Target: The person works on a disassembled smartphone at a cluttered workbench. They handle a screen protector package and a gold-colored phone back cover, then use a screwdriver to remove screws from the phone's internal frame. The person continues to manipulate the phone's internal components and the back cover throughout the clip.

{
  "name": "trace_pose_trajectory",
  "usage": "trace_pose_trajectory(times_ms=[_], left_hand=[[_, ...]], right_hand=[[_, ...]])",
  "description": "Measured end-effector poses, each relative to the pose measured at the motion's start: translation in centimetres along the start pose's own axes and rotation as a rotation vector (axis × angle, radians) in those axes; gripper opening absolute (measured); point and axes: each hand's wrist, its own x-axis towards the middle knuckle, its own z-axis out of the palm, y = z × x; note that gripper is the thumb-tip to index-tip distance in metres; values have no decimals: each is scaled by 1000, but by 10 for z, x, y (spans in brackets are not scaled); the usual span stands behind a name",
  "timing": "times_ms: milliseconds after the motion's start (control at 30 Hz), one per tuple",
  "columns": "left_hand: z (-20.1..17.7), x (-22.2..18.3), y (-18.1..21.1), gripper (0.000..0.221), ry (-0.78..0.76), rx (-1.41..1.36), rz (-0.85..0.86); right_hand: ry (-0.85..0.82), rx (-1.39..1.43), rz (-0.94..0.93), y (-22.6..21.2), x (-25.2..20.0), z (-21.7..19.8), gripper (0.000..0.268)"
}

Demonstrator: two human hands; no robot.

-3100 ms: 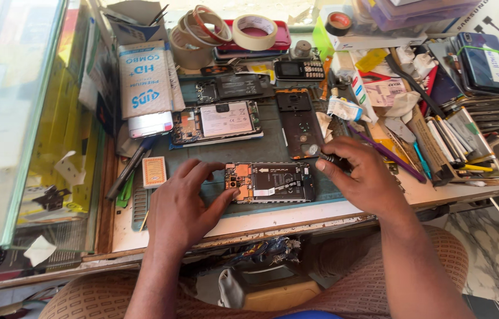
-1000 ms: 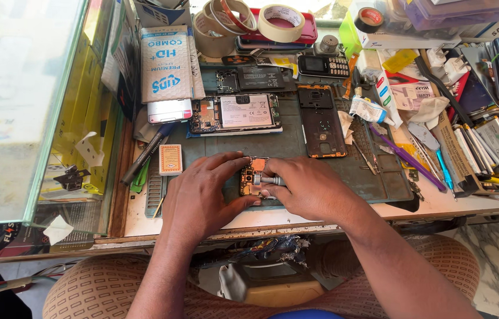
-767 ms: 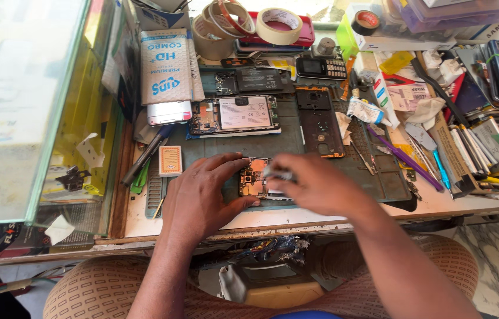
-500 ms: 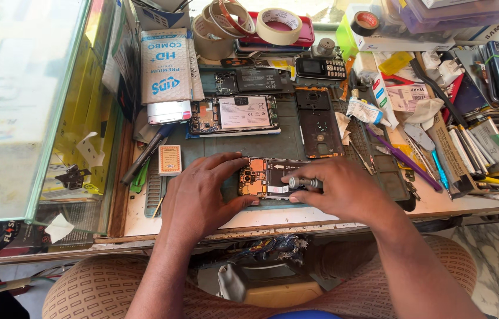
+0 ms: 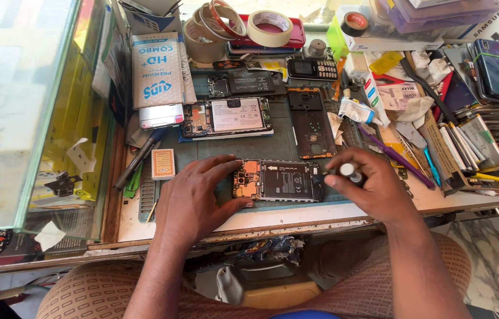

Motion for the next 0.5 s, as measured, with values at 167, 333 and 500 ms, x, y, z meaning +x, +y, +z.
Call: trace_pose_trajectory(times_ms=[167,333,500], left_hand=[[0,1,3,72,-28,21,-23],[-3,2,6,80,-98,46,-66],[-3,3,7,83,-72,83,-4]], right_hand=[[55,86,16,22,-17,-8,23],[61,80,34,22,-25,-13,23],[71,81,62,18,-28,-15,22]])
